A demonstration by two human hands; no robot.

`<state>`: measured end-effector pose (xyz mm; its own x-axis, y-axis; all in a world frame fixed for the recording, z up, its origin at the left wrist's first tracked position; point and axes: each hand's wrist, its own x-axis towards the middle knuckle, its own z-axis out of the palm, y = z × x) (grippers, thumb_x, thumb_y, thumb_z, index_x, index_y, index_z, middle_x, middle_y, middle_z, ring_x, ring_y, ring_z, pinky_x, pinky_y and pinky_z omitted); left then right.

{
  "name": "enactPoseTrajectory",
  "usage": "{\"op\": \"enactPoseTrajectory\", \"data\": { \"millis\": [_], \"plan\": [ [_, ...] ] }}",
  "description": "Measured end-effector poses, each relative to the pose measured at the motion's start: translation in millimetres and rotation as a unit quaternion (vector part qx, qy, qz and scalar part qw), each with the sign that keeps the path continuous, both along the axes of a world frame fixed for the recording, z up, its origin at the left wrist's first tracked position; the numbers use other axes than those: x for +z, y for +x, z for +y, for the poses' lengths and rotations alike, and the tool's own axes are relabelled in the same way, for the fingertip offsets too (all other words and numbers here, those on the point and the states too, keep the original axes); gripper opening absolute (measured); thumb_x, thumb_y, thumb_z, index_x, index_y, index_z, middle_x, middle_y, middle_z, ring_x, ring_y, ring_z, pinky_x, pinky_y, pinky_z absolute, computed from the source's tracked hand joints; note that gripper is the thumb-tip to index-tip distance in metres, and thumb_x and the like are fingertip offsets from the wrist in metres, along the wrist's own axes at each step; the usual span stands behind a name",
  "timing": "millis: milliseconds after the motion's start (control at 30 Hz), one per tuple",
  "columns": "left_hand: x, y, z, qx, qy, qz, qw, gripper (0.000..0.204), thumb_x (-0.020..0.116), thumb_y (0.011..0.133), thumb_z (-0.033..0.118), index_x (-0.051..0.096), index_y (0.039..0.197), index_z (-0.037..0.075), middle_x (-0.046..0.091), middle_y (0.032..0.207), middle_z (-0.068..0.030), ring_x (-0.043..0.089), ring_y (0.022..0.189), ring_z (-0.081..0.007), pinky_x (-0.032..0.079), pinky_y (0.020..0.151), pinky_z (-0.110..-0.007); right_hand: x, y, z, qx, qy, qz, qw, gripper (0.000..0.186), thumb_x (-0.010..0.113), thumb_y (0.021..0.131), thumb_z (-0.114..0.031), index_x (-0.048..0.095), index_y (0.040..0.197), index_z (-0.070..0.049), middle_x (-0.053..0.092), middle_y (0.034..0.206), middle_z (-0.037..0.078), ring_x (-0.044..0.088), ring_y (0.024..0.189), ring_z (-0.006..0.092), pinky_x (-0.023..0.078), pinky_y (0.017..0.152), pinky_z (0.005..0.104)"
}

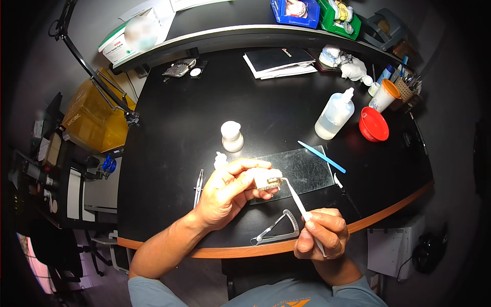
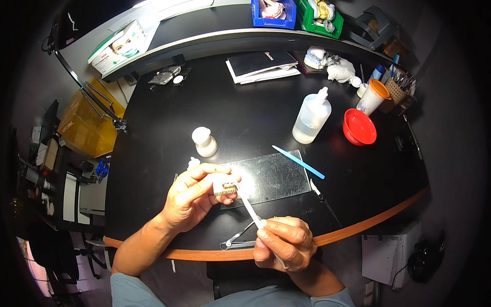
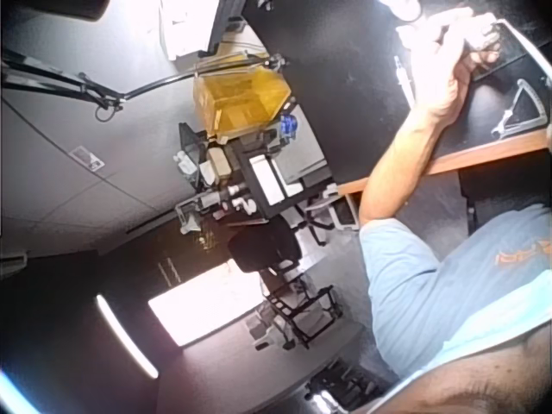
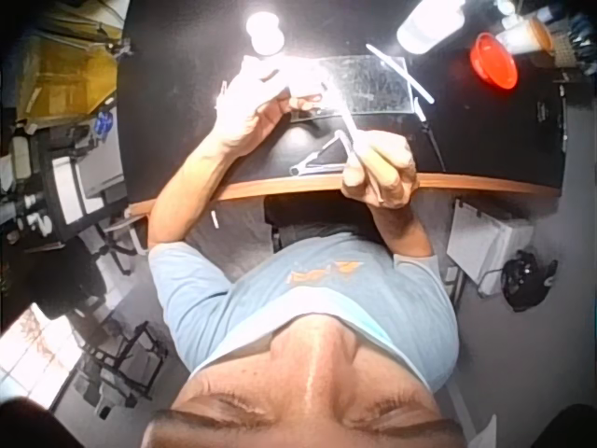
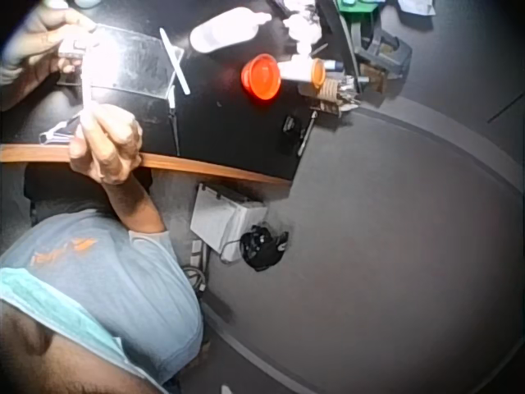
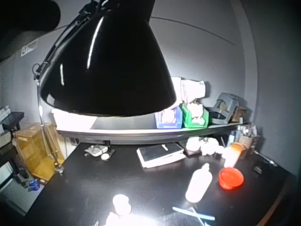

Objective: The person applies paste to a dental cast using a modeling tool, carries the piece to a furnace, places it inside, and presses buttons on the control panel before returning to the desk.

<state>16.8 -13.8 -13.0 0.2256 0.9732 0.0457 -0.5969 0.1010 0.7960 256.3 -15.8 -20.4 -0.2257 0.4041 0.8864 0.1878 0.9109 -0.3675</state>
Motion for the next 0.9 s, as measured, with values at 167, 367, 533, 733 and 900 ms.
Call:
{"op": "enactPoseTrajectory", "data": {
  "millis": [167, 367, 533, 733, 900],
  "plan": [
    [3, 0, 0, 0.008, -0.010, -0.011, 1.000, 0.039, 0.057, 0.107, 0.021, 0.055, 0.136, -0.006, 0.065, 0.130, -0.0251, 0.070, 0.108, -0.0299, 0.060, 0.093, -0.038, -9, 0, 4, -0.012, -0.047, 0.071, 0.996, 0.020, 0.060, 0.093, -0.002, 0.059, 0.112, 0.001, 0.061, 0.093, 0.016, 0.066, 0.073, 0.0226, 0.060, 0.064, 0.0334],
    [13, -12, 2, 0.039, -0.003, -0.018, 0.999, 0.041, 0.058, 0.107, 0.021, 0.053, 0.137, -0.006, 0.063, 0.132, -0.0271, 0.071, 0.107, -0.0271, 0.061, 0.091, -0.035, -17, -16, 19, -0.035, -0.253, 0.039, 0.966, 0.011, 0.061, 0.102, -0.007, 0.062, 0.100, 0.003, 0.066, 0.084, 0.014, 0.064, 0.068, 0.0189, 0.050, 0.059, 0.0290],
    [17, -15, 2, 0.060, -0.015, -0.006, 0.998, 0.038, 0.055, 0.108, 0.019, 0.053, 0.136, -0.006, 0.063, 0.133, -0.0275, 0.072, 0.105, -0.0255, 0.061, 0.089, -0.033, -13, -24, 20, -0.075, -0.316, 0.021, 0.945, 0.019, 0.063, 0.104, -0.013, 0.061, 0.092, 0.001, 0.067, 0.074, 0.009, 0.062, 0.056, 0.0123, 0.048, 0.052, 0.0253],
    [10, -11, 2, 0.047, -0.009, 0.015, 0.999, 0.037, 0.054, 0.108, 0.017, 0.053, 0.138, -0.005, 0.064, 0.132, -0.0266, 0.072, 0.104, -0.0266, 0.061, 0.088, -0.035, -15, -28, 23, -0.087, -0.331, 0.013, 0.940, 0.021, 0.064, 0.104, -0.014, 0.061, 0.091, 0.001, 0.068, 0.071, 0.009, 0.065, 0.056, 0.0120, 0.049, 0.051, 0.0257],
    [9, -10, 0, 0.039, -0.007, 0.012, 0.999, 0.037, 0.055, 0.108, 0.018, 0.055, 0.137, -0.005, 0.065, 0.131, -0.0259, 0.072, 0.104, -0.0270, 0.061, 0.088, -0.035, -14, -30, 22, -0.085, -0.338, 0.026, 0.937, 0.020, 0.065, 0.104, -0.014, 0.063, 0.090, 0.000, 0.069, 0.070, 0.008, 0.065, 0.056, 0.0118, 0.049, 0.051, 0.0256]
  ]
}}
